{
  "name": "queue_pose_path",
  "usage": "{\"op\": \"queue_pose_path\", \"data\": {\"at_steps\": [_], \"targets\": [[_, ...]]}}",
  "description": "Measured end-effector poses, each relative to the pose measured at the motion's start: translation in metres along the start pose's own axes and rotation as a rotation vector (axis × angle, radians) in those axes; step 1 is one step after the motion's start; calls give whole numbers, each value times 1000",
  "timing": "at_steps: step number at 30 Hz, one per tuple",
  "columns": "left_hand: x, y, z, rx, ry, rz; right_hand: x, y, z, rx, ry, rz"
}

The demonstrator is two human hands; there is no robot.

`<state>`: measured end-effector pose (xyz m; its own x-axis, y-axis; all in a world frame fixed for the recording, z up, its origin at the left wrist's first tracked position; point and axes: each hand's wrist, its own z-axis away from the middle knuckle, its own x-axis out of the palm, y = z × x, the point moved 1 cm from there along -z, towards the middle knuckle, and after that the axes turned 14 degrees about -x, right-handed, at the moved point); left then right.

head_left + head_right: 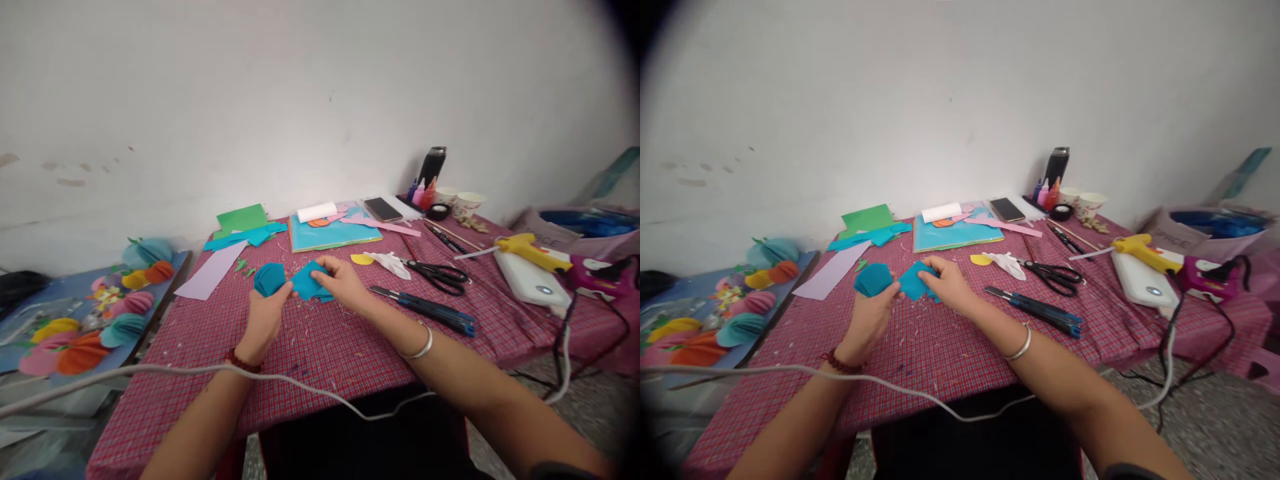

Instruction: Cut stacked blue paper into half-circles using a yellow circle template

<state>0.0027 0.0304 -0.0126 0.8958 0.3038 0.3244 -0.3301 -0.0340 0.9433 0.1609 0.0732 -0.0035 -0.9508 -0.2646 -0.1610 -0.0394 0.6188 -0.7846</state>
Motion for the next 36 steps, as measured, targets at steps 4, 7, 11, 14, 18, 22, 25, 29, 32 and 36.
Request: {"op": "queue_pose_path", "data": {"at_steps": [4,7,11,14,18,22,25,29,32,36], "targets": [[1,10,0,-38,-17,67,-16,26,-8,110,198,131],[-6,17,-3,-138,-52,87,-28,43,-11,250,90,405],[-12,20,-5,-313,-286,155,-31,47,-10,273,-48,574],[-12,21,-2,-399,-400,205,-27,41,-8,261,-125,662],[-12,22,0,-435,-382,201,-27,36,-6,247,-253,773],[-13,22,-2,-462,-333,216,-29,39,-3,231,-405,833],[-13,20,-2,-461,-330,210,-29,41,-3,222,-469,842],[-11,19,0,-474,-351,227,-30,41,-6,230,-469,821],[-9,20,2,-476,-390,269,-32,39,-7,230,-440,801],[-7,18,4,-499,-430,241,-31,28,-8,158,-381,833]]}}
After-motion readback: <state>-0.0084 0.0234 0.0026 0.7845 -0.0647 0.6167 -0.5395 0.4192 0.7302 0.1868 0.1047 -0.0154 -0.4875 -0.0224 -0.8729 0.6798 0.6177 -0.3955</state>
